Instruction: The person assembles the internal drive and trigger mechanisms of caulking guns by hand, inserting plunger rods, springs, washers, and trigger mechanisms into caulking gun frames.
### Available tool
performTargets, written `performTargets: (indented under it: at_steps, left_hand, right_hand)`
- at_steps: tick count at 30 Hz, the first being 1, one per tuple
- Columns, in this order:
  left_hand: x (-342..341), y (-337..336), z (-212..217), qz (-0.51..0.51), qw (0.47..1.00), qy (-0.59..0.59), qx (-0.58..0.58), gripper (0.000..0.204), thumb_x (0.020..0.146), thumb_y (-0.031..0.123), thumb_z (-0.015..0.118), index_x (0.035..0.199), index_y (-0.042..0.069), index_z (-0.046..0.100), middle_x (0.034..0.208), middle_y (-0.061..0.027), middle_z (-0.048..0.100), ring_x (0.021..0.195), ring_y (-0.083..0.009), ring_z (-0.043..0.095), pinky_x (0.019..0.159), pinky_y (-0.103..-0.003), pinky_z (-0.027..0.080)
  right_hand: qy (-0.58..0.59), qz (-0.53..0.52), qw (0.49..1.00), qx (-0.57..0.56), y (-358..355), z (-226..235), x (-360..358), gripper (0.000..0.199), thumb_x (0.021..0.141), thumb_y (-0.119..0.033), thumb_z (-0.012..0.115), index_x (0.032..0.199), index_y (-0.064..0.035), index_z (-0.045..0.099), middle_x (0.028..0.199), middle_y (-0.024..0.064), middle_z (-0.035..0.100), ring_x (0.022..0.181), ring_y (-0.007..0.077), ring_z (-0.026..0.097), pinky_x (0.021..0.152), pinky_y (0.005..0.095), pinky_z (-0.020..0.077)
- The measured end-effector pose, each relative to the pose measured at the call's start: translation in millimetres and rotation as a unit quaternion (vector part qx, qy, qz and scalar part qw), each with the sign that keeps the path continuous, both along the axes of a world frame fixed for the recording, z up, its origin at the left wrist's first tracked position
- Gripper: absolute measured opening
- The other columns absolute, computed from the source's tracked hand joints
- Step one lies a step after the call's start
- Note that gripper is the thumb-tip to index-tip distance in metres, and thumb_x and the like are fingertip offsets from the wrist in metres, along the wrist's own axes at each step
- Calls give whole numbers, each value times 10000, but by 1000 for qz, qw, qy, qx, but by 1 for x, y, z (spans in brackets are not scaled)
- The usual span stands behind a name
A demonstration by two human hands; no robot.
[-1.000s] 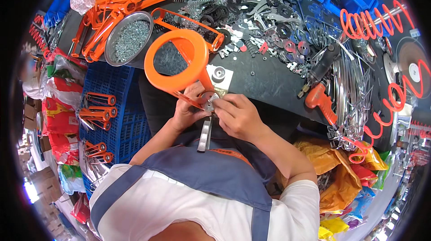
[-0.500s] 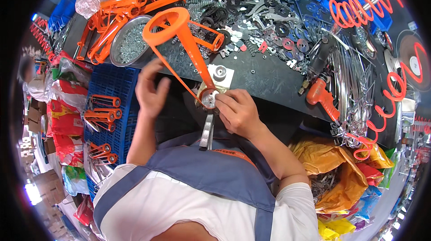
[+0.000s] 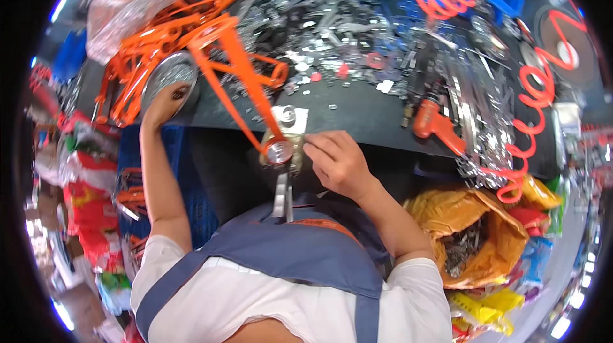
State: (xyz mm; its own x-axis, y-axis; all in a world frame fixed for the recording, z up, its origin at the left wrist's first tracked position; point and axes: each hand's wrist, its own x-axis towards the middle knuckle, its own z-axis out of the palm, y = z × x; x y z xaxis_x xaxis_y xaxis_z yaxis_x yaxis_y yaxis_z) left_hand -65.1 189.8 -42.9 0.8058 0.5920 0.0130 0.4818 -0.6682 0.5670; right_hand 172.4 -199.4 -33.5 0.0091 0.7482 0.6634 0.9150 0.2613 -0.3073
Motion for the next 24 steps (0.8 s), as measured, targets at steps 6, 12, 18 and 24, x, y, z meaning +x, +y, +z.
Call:
performTargets:
  at_steps: [6, 12, 18, 24]
  left_hand:
    - [-8, -5, 17, 88, 988, -54, -113, 97, 822, 97, 609, 864, 13, 632, 694, -55, 588, 655, -114, 559, 603, -252, 457]
    - [-25, 22, 12, 235, 784, -363, -446, 88, 892, 122, 613, 874, 45, 576, 718, 23, 501, 547, -44, 425, 468, -160, 358]
    - [-30, -2, 12, 119, 592, -521, -604, 172, 905, 111, 599, 1017, 2, 528, 794, -6, 507, 602, -31, 416, 478, -121, 349]
    - [-26, -148, 33, 51, 557, -458, -691, 220, 934, 205, 568, 975, -11, 563, 807, -18, 506, 569, -33, 394, 447, -141, 329]
  right_hand:
    - [-48, -296, 953, -32, -61, 9, 101, 313, 659, 30, 646, 968, -10, 615, 1056, 146, 614, 963, 323, 571, 835, 403, 467]
    - [-166, -391, 857, -290, -99, 2, 152, 482, 649, 50, 601, 1120, 26, 499, 1021, 181, 563, 1003, 351, 536, 842, 435, 452]
    - [-60, -350, 889, -290, -118, 11, 160, 489, 708, -35, 654, 1169, 34, 503, 970, 196, 603, 916, 356, 574, 805, 418, 470]
    - [642, -206, 732, -95, -130, 97, 82, 470, 784, -84, 597, 1226, 21, 474, 971, 161, 593, 835, 230, 617, 448, 282, 503]
